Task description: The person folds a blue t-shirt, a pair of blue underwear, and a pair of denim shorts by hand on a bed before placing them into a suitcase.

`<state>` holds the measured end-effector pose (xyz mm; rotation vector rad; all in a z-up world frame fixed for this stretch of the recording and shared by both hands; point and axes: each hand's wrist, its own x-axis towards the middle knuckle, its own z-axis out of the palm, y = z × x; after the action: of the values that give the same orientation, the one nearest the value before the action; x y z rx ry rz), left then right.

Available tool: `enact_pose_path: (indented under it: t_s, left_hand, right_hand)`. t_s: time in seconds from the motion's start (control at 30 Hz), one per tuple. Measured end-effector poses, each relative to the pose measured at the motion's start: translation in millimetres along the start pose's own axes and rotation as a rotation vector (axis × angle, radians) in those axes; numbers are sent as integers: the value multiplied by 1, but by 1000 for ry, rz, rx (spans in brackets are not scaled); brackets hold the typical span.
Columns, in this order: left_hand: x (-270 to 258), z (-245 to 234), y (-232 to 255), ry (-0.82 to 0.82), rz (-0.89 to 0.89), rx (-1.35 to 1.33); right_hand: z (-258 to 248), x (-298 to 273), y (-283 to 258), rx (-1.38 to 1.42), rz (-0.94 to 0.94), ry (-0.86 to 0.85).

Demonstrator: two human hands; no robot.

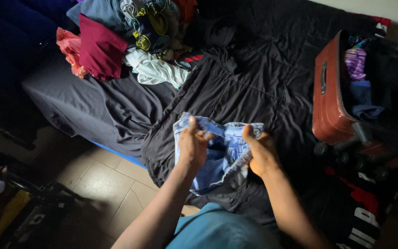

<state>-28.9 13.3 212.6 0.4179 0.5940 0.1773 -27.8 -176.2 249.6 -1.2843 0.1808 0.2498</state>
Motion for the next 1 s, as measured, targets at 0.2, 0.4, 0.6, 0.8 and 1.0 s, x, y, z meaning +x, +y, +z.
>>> enact_pose_path:
  t_s: [0.2,0.4,0.6,0.8,1.0]
  left_hand:
    - [-7,-23,-63,-233,98,663]
    - [-4,-33,-59,-152,104,578]
    - [-23,-35,-52,-323,8,584]
    - [-26,-31,-74,-202,54,578]
    - [-25,-31,-74,-123,91,830]
  right_hand:
    - [6,-4,8,-74,-85,-87]
    - [6,-13,19,-758,-536,85]
    - [-4,-6,26,-1016,-819,193]
    - [-6,12,48,-956,-564,287]
    - [-20,11,42,129,88,120]
